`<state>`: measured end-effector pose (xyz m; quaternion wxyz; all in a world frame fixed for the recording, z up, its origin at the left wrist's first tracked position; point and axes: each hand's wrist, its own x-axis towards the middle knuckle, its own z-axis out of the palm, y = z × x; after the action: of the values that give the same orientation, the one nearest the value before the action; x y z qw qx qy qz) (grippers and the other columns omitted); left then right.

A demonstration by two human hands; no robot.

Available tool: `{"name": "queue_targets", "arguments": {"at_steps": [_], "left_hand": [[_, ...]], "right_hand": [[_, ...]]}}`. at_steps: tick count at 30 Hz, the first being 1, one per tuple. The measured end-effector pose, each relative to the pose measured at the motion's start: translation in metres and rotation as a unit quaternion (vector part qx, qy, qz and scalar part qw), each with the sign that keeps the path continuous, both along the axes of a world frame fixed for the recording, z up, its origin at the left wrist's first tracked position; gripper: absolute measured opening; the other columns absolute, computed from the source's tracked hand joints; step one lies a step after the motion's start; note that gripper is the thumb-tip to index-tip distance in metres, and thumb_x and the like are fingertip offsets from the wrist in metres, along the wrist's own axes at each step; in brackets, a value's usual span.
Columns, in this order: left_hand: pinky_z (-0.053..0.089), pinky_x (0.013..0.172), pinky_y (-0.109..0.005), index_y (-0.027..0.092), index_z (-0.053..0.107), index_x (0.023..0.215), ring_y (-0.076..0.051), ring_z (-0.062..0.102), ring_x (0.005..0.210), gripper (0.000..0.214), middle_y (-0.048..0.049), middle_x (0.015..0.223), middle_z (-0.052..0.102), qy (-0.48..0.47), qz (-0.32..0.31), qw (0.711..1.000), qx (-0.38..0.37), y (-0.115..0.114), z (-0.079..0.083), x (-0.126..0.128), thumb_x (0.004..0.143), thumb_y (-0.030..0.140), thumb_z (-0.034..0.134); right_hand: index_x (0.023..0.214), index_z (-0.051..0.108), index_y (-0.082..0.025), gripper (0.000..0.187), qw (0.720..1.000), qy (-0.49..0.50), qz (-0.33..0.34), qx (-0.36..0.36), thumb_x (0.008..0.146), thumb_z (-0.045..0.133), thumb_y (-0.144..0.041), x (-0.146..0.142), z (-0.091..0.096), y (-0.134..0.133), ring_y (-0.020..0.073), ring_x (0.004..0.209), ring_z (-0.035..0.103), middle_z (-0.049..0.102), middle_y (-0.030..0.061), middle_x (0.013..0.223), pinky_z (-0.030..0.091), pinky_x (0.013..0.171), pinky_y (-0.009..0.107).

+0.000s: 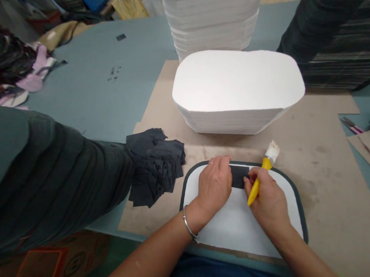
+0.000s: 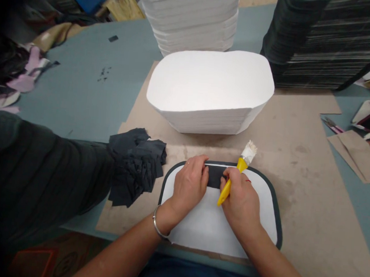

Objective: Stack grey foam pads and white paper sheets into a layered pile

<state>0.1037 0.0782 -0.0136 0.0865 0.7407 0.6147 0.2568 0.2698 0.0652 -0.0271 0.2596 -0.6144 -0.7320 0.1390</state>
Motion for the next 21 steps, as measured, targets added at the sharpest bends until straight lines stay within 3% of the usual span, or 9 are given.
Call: {"name": "queue_targets", "arguments": {"at_steps": [9,14,17,19,21], "left_hand": [[0.056,0.082,-0.037,0.018,0.056,0.117,-0.026,0.065,0.101,0.017,-0.0089,0.103,0.065,0.091,0.017,0.996,-0.008,0.004,-0.002,0.003,0.1,0.014,0.052],[0.058,0.084,-0.037,0.017,0.052,0.125,-0.025,0.067,0.1,0.027,-0.0103,0.107,0.065,0.023,0.044,0.999,0.001,-0.013,0.01,-0.016,0.102,0.029,0.059],[0.058,0.088,-0.038,0.016,0.053,0.125,-0.025,0.067,0.105,0.026,-0.0118,0.111,0.066,-0.02,0.047,0.997,0.063,-0.041,0.036,-0.047,0.102,0.025,0.058],[0.057,0.093,-0.038,0.017,0.056,0.126,-0.024,0.066,0.11,0.027,-0.012,0.115,0.067,-0.004,0.063,0.988,0.141,-0.066,0.065,-0.076,0.099,0.019,0.06],[0.054,0.103,-0.043,0.019,0.06,0.124,-0.026,0.065,0.117,0.031,-0.0118,0.119,0.068,0.063,0.119,0.962,0.239,-0.092,0.098,-0.109,0.094,0.013,0.066]], "right_hand": [[0.109,0.053,-0.022,0.012,0.996,-0.086,0.014,0.01,0.101,0.047,-0.028,-0.004,0.0,0.001,0.0263,0.08,0.062,0.066,0.0105,0.093,0.043,0.066,0.034],[0.111,0.053,-0.021,0.018,0.997,-0.078,0.003,0.022,0.102,0.048,-0.036,-0.002,-0.002,0.001,0.0267,0.08,0.062,0.066,0.0113,0.094,0.045,0.068,0.036],[0.113,0.053,-0.02,0.029,0.998,-0.054,-0.014,0.027,0.101,0.05,-0.047,0.004,0.003,-0.002,0.0273,0.079,0.063,0.066,0.0097,0.091,0.048,0.07,0.038],[0.114,0.053,-0.021,0.035,0.999,-0.036,-0.024,0.024,0.1,0.05,-0.053,0.014,0.007,-0.007,0.0274,0.077,0.064,0.066,0.0085,0.09,0.049,0.069,0.038],[0.113,0.054,-0.023,0.04,0.999,-0.014,-0.029,0.019,0.098,0.052,-0.059,0.03,0.003,-0.012,0.0264,0.072,0.063,0.065,0.0076,0.09,0.048,0.064,0.037]]}}
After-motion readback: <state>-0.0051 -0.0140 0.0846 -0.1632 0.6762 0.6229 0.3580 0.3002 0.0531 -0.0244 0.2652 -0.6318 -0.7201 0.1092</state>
